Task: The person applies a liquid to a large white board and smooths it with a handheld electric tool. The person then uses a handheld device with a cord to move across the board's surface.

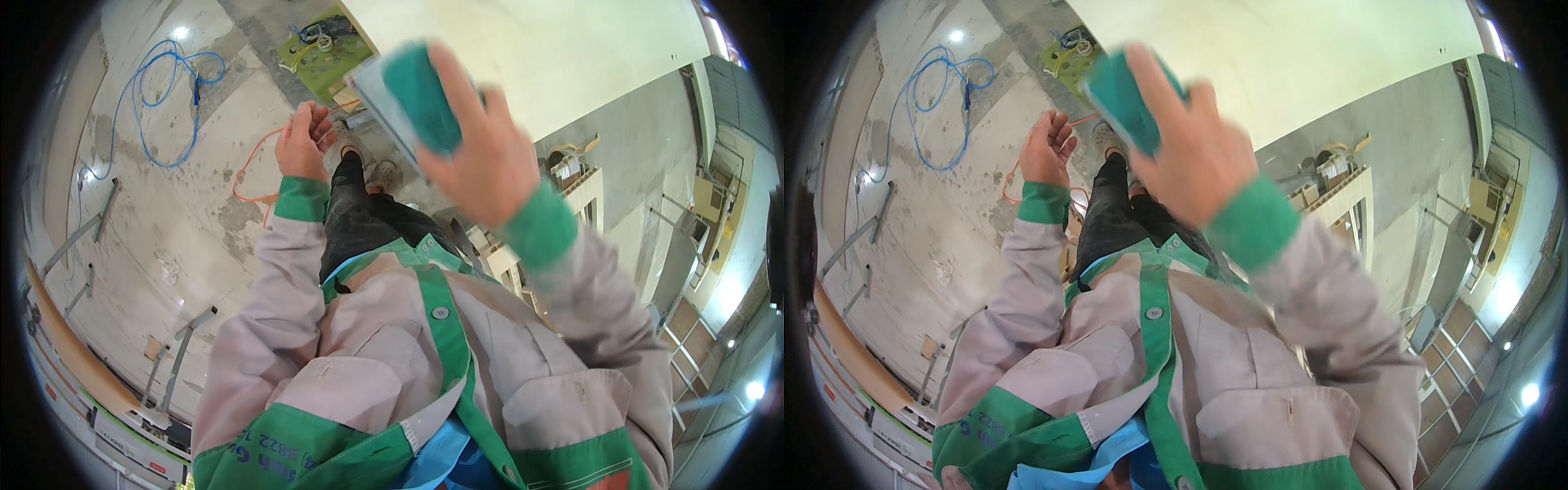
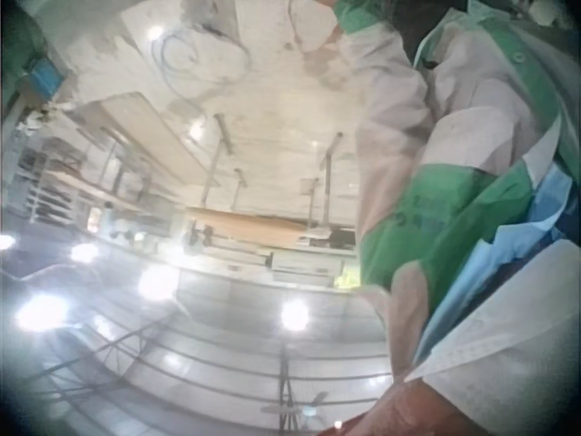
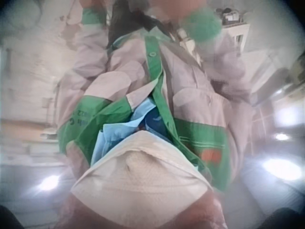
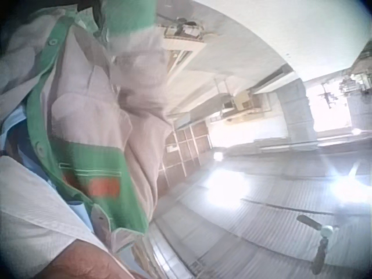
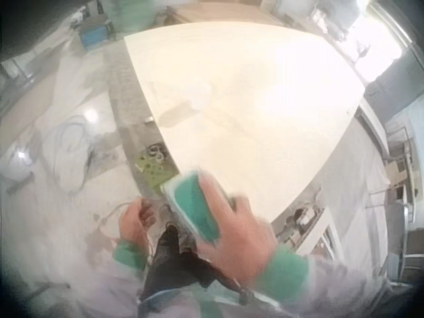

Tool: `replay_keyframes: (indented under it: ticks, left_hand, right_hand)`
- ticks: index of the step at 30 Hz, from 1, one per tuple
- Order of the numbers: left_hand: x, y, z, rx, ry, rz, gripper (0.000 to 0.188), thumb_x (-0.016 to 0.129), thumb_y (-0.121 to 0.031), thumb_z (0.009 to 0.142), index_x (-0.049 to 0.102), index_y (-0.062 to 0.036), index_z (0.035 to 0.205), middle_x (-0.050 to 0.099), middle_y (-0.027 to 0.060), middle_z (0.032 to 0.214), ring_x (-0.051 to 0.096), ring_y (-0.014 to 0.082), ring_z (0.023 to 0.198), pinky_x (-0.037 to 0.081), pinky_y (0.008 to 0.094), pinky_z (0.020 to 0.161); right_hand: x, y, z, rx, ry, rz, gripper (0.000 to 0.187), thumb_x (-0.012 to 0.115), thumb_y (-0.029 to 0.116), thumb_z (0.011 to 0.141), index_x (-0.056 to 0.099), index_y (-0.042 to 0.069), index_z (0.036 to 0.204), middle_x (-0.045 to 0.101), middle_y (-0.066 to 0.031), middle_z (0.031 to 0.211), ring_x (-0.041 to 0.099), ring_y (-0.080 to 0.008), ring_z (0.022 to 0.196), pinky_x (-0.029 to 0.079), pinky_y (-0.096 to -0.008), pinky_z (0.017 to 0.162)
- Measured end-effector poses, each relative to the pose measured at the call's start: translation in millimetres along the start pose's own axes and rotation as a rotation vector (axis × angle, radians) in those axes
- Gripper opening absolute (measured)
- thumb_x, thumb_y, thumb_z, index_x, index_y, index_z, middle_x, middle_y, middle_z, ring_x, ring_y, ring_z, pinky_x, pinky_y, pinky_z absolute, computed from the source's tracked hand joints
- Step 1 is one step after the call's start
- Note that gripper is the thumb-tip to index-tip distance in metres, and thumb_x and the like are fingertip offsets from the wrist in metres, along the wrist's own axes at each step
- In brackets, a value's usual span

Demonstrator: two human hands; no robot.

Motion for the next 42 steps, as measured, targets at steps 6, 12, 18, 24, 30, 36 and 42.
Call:
replay_keyframes:
  ticks: [6,12,18,24,30,36,42]
  left_hand:
    - [-2.0,-14.7,19.7,0.097,0.062,-0.065,0.024,0.071,-0.033,0.1,0.066,-0.0101,0.102,0.066,0.0002,0.09,0.061,0.0087,0.075,0.054,0.0267,0.066]
    - [-105.0,1.2,25.0,0.033,-0.127,-0.04,0.029,0.07,-0.039,0.099,0.06,-0.0137,0.089,0.051,-0.0025,0.076,0.05,0.0108,0.065,0.052,0.0296,0.065]
    - [-218.6,32.1,-15.0,-0.153,-0.472,-0.091,0.032,0.068,-0.043,0.099,0.055,-0.0157,0.088,0.045,-0.0046,0.074,0.044,0.0094,0.065,0.045,0.0291,0.063]
    - [-184.8,9.8,-1.9,-0.062,-0.373,-0.091,0.03,0.066,-0.042,0.099,0.063,-0.0115,0.102,0.053,-0.0037,0.079,0.051,0.0101,0.068,0.049,0.0284,0.064]
    - [-103.3,-26.3,17.1,0.097,-0.074,0.053,0.031,0.066,-0.042,0.101,0.065,-0.011,0.104,0.062,-0.0038,0.084,0.057,0.0097,0.073,0.052,0.029,0.07]
    - [-85.7,-24.9,8.5,0.076,-0.025,0.005,0.03,0.066,-0.04,0.101,0.066,-0.0097,0.104,0.065,-0.0027,0.084,0.059,0.0084,0.072,0.053,0.0275,0.067]
    - [-72.8,14.2,8.8,-0.029,0.089,0.038,0.039,0.068,-0.041,0.101,0.067,-0.0046,0.115,0.066,0.0016,0.092,0.06,0.0099,0.073,0.054,0.0276,0.068]
  right_hand:
    - [-28.6,29.0,130.8,-0.167,-0.095,-0.035,0.092,0.069,0.022,0.085,0.024,0.014,0.164,0.061,-0.0342,0.124,0.064,-0.0491,0.112,0.052,-0.0511,0.099]
    - [-9.3,-14.0,0.5,-0.094,0.052,-0.029,0.097,0.082,0.023,0.08,0.032,0.025,0.163,0.061,-0.0248,0.11,0.068,-0.0432,0.09,0.057,-0.0493,0.081]
    - [2.1,-36.5,-85.0,-0.107,0.012,-0.043,0.099,0.082,0.016,0.078,0.032,0.016,0.163,0.057,-0.0255,0.121,0.068,-0.045,0.1,0.059,-0.049,0.082]
    - [-2.8,28.5,91.1,-0.12,-0.06,-0.121,0.099,0.082,0.031,0.08,0.029,0.027,0.164,0.062,-0.0284,0.116,0.066,-0.0476,0.103,0.057,-0.0515,0.087]
    - [-30.7,95.9,227.2,-0.34,0.014,-0.139,0.092,0.072,0.017,0.083,0.026,0.015,0.162,0.064,-0.0337,0.124,0.068,-0.049,0.107,0.056,-0.0518,0.095]
    - [-16.2,69.0,139.8,-0.483,0.205,-0.523,0.089,0.071,0.016,0.084,0.029,0.016,0.162,0.065,-0.0306,0.116,0.072,-0.0396,0.093,0.059,-0.0465,0.078]
    - [-25.3,-1.5,-40.4,-0.626,0.419,-0.558,0.085,0.072,0.013,0.085,0.039,0.037,0.16,0.054,-0.0164,0.104,0.066,-0.0355,0.069,0.057,-0.0443,0.061]
Point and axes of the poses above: each hand's wrist, its own z-axis towards the middle knuckle, its own x-axis out of the palm, y = z × x, the point moved 1 cm from there along z, towards the middle knuckle
